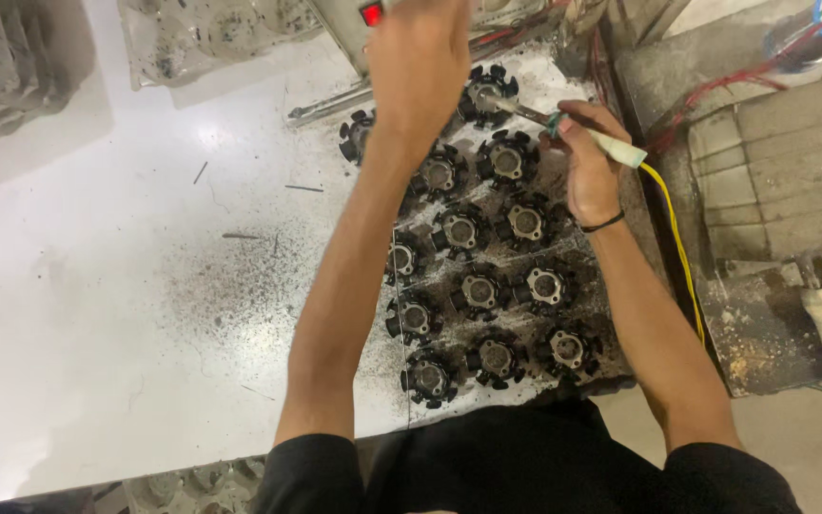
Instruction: The person solders wire leads onto black rotor components arranged on a workbench, working one piece at a time with a soldering iron and solder wire, then moves each finished piece aside and reaches for the next one.
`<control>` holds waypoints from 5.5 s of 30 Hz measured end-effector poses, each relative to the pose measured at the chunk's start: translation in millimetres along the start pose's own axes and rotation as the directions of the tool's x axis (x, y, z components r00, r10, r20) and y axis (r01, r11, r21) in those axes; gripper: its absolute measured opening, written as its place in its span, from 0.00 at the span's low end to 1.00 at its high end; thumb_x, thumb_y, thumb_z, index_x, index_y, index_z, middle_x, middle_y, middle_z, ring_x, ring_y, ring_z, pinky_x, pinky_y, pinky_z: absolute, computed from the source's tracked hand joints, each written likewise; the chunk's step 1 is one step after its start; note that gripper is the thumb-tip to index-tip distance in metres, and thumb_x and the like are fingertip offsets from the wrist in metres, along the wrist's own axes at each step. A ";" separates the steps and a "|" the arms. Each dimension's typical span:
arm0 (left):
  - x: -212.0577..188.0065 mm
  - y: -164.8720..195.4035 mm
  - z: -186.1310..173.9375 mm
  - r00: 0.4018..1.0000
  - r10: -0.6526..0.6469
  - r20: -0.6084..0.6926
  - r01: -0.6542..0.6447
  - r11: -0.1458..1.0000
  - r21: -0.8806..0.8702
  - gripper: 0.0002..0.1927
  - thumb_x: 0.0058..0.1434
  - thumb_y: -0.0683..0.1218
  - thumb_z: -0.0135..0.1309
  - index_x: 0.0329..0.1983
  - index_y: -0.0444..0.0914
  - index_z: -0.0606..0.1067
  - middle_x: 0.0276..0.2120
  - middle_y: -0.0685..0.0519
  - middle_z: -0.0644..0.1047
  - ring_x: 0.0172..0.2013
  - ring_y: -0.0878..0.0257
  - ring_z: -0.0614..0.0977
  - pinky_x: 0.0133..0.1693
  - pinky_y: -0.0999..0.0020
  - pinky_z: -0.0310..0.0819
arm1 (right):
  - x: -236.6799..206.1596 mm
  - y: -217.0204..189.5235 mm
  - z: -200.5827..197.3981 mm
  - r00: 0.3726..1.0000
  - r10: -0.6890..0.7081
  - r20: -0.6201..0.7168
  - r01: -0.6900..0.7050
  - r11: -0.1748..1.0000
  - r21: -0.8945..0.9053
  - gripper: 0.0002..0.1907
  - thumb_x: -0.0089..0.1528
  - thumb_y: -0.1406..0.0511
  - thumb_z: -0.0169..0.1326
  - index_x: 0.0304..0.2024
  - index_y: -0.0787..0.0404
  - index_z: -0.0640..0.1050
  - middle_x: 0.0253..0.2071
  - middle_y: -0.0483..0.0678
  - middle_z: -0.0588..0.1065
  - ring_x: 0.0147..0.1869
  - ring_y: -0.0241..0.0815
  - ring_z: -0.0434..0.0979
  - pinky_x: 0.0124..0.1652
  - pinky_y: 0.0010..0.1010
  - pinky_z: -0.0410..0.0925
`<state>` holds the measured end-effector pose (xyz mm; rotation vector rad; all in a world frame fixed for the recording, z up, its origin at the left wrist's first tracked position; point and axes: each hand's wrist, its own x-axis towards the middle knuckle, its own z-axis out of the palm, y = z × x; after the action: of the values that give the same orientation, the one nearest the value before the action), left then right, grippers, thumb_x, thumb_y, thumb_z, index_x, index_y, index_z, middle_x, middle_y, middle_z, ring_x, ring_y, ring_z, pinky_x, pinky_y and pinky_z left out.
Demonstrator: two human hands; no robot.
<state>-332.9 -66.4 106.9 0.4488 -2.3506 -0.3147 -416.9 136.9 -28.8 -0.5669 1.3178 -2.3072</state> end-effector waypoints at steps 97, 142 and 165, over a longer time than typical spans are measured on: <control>-242.3 139.2 -72.5 0.920 -0.118 0.374 0.350 0.678 -0.647 0.09 0.64 0.34 0.53 0.45 0.33 0.79 0.25 0.49 0.81 0.21 0.64 0.83 0.24 0.71 0.74 | -292.2 -138.7 -168.4 0.671 -0.127 -0.731 0.202 0.979 0.015 0.14 0.70 0.62 0.52 0.52 0.66 0.75 0.49 0.53 0.77 0.49 0.49 0.77 0.52 0.41 0.74; -263.4 214.0 -28.3 0.759 0.127 0.639 0.613 0.192 -0.767 0.08 0.69 0.40 0.58 0.51 0.36 0.80 0.47 0.48 0.81 0.47 0.61 0.83 0.49 0.67 0.78 | -302.4 -153.9 -42.0 0.940 -0.332 0.075 0.146 0.194 -0.970 0.16 0.61 0.74 0.64 0.51 0.66 0.77 0.48 0.56 0.75 0.47 0.54 0.77 0.45 0.40 0.70; -285.0 150.5 -55.3 0.886 0.086 0.455 0.133 0.893 -0.429 0.15 0.55 0.34 0.60 0.46 0.36 0.81 0.39 0.53 0.73 0.36 0.59 0.80 0.31 0.66 0.77 | -354.6 -157.3 -105.1 0.986 0.043 -0.160 -0.136 0.759 -0.636 0.17 0.60 0.67 0.57 0.45 0.76 0.79 0.38 0.59 0.79 0.39 0.47 0.81 0.46 0.30 0.73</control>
<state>-133.7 179.9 25.9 0.1839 -2.6118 -1.0601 -204.5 475.9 10.2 -0.5337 2.1813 -1.7890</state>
